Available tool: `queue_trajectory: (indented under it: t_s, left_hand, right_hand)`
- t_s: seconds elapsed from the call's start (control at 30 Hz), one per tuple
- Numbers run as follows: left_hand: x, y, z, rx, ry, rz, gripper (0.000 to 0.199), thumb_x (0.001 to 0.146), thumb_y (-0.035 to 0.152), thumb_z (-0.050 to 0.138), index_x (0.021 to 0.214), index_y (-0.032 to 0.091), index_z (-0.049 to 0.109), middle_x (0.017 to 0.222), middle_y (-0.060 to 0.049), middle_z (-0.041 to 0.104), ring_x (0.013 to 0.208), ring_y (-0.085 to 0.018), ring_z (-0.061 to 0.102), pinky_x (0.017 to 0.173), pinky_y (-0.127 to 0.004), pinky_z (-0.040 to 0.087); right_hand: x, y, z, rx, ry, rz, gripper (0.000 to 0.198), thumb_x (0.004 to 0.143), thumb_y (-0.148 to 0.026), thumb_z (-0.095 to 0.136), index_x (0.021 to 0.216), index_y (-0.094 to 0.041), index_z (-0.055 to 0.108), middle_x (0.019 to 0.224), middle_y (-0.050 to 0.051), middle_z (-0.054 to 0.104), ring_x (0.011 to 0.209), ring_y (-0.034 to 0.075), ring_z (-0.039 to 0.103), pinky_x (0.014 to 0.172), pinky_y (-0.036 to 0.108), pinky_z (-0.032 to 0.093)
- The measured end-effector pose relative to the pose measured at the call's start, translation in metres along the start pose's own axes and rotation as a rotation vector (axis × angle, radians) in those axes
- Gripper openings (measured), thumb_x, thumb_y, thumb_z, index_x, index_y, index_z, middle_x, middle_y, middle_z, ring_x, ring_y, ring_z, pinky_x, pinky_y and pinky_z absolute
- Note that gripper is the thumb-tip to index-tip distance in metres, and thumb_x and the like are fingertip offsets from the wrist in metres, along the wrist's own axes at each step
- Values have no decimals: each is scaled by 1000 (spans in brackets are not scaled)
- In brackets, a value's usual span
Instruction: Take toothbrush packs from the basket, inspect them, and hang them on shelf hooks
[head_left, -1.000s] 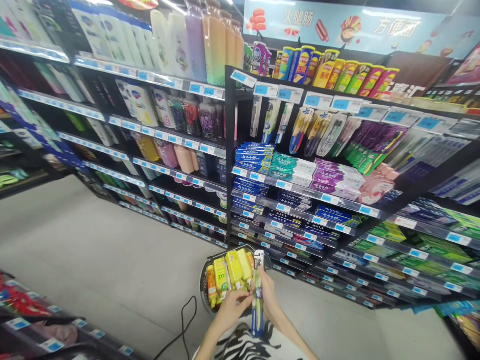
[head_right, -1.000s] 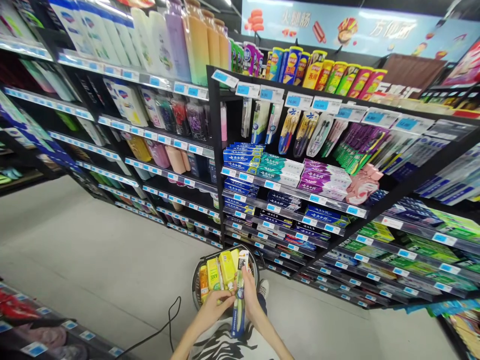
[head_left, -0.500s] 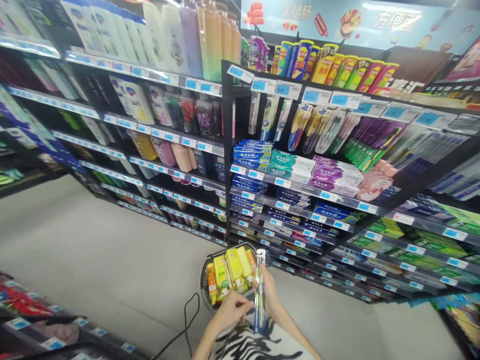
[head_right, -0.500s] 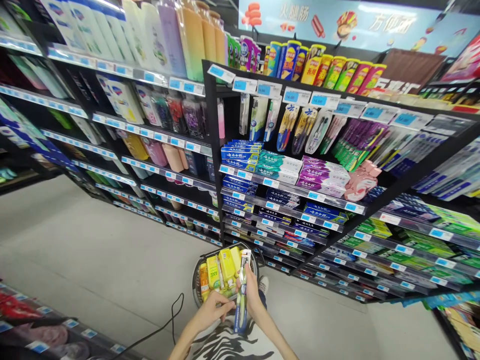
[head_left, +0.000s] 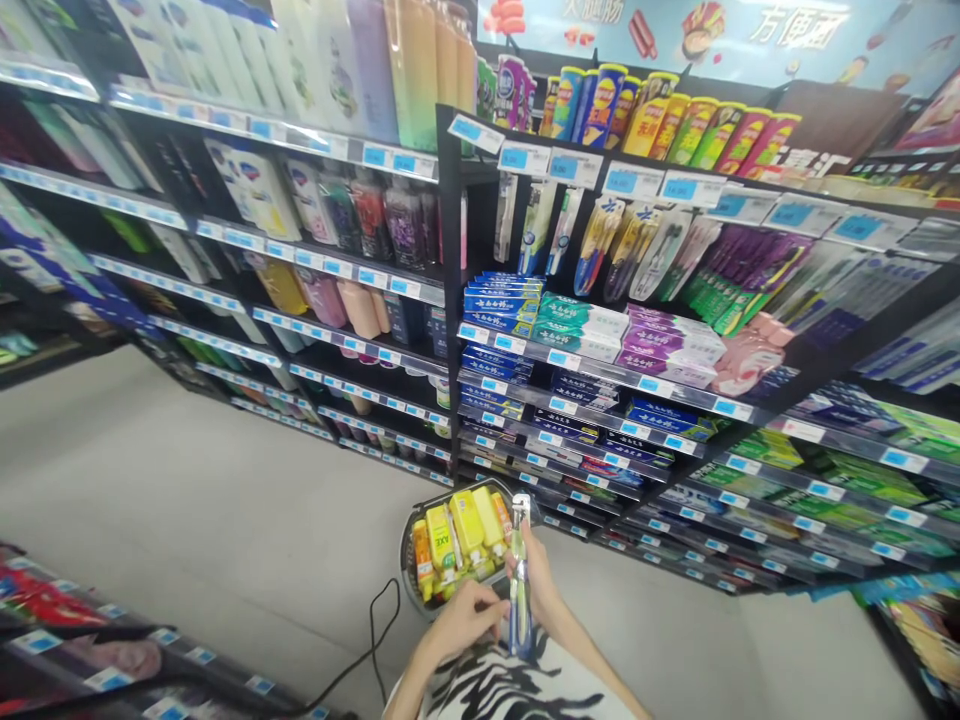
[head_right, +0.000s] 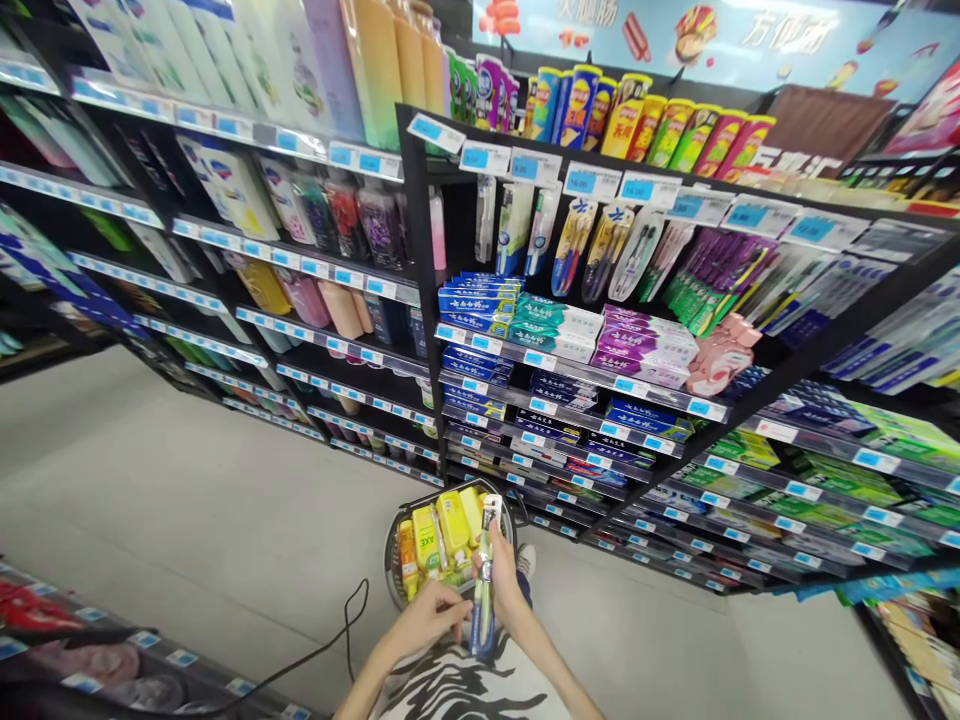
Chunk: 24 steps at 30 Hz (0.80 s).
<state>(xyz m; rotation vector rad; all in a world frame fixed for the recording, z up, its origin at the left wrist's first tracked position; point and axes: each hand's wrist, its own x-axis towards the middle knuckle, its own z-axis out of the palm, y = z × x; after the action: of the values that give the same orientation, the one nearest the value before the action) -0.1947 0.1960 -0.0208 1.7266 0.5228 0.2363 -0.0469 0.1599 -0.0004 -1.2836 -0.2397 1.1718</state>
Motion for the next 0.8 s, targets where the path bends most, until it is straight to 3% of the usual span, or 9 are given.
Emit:
queue_trajectory:
  t_s: [0.57,0.8]
  left_hand:
    - [-2,9,-9,-66,57,19,57,93,58,52,63,16,77,82,-8,77,83,-21,69,81,-28,47]
    - [-2,13,-11,-91,65,62,50,94,49,55,64,17,78,77,-7,76,81,-20,70,81,-27,47]
  right_hand:
    - [4,4,-2,16,1,6,56,77,-73,64,74,-18,54,47,-4,44,40,9,39,42,22,28]
    - [-1,-5,3,-45,33,-49,63,76,-79,60,76,-16,56,47,-4,45,40,9,41,42,21,28]
